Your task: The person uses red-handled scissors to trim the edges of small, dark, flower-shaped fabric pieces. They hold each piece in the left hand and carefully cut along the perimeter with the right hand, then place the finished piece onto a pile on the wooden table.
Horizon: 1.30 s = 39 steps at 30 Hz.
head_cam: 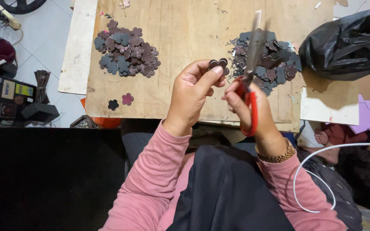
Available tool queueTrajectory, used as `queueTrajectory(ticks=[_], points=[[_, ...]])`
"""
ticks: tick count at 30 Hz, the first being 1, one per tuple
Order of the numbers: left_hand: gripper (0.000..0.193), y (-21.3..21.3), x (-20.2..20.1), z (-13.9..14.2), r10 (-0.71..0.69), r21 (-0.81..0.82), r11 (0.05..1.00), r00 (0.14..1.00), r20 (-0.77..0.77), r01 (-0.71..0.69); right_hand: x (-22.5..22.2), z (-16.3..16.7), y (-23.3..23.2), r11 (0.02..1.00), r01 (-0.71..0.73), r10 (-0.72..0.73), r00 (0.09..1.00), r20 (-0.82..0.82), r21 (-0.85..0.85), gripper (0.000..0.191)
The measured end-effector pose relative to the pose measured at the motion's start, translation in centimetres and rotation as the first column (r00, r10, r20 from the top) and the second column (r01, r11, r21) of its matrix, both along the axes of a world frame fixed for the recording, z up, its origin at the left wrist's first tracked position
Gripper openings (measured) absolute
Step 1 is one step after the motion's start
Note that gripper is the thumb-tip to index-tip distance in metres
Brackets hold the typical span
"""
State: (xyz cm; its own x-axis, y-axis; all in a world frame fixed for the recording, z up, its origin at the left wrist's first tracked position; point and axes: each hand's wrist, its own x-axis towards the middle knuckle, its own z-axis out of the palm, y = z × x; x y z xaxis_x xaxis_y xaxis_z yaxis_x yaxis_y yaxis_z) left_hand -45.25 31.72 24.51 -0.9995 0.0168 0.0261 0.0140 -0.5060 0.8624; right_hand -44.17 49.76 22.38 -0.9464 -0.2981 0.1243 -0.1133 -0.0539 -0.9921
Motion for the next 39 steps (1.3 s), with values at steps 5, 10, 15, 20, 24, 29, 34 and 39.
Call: queueTrajectory(ticks=[5, 10, 15, 20, 24, 29, 34, 39], points=[[0.015, -0.3, 0.2, 0.3, -0.039, 0.060, 0.997, 0.999, -0.021, 0.040, 0.9, -0.8, 0.3, 0.982, -0.181, 0.184, 0.981, -0.059, 0.051, 0.049], [0.012, -0.7, 0.4, 0.5, -0.069, 0.000, 0.998, 0.998, -0.012, 0.069, 1.2, -1.0, 0.1, 0.972, -0.232, 0.231, 0.973, 0.027, 0.029, 0.056], [0.012, -0.6, 0.8, 0.9, -0.092, -0.050, 0.995, 0.996, -0.013, 0.092, 1.1, -1.2, 0.1, 0.962, -0.253, 0.260, 0.964, -0.061, 0.103, 0.067], [0.014, -0.7, 1.2, 1.5, -0.114, -0.059, 0.992, 0.993, 0.026, 0.115, 1.3, -0.9, 0.4, 0.958, -0.274, 0.278, 0.960, -0.029, 0.083, 0.076], [0.015, -0.6, 1.2, 1.8, -0.095, -0.115, 0.988, 0.995, 0.043, 0.100, 1.1, -0.7, 0.3, 0.959, -0.255, 0.261, 0.965, -0.036, 0.122, 0.079], [0.016, -0.5, 1.0, 1.9, -0.099, -0.073, 0.992, 0.995, 0.025, 0.101, 1.0, -0.5, 0.4, 0.958, -0.254, 0.261, 0.964, -0.042, 0.135, 0.074], [0.016, -0.4, 0.7, 1.5, -0.090, -0.073, 0.993, 0.996, 0.003, 0.090, 1.1, -0.2, 0.3, 0.960, -0.249, 0.258, 0.965, -0.054, 0.131, 0.076], [0.016, -0.4, 0.7, 1.2, -0.078, -0.127, 0.989, 0.997, 0.012, 0.079, 1.2, 0.1, 0.3, 0.960, -0.245, 0.254, 0.966, -0.053, 0.136, 0.079]])
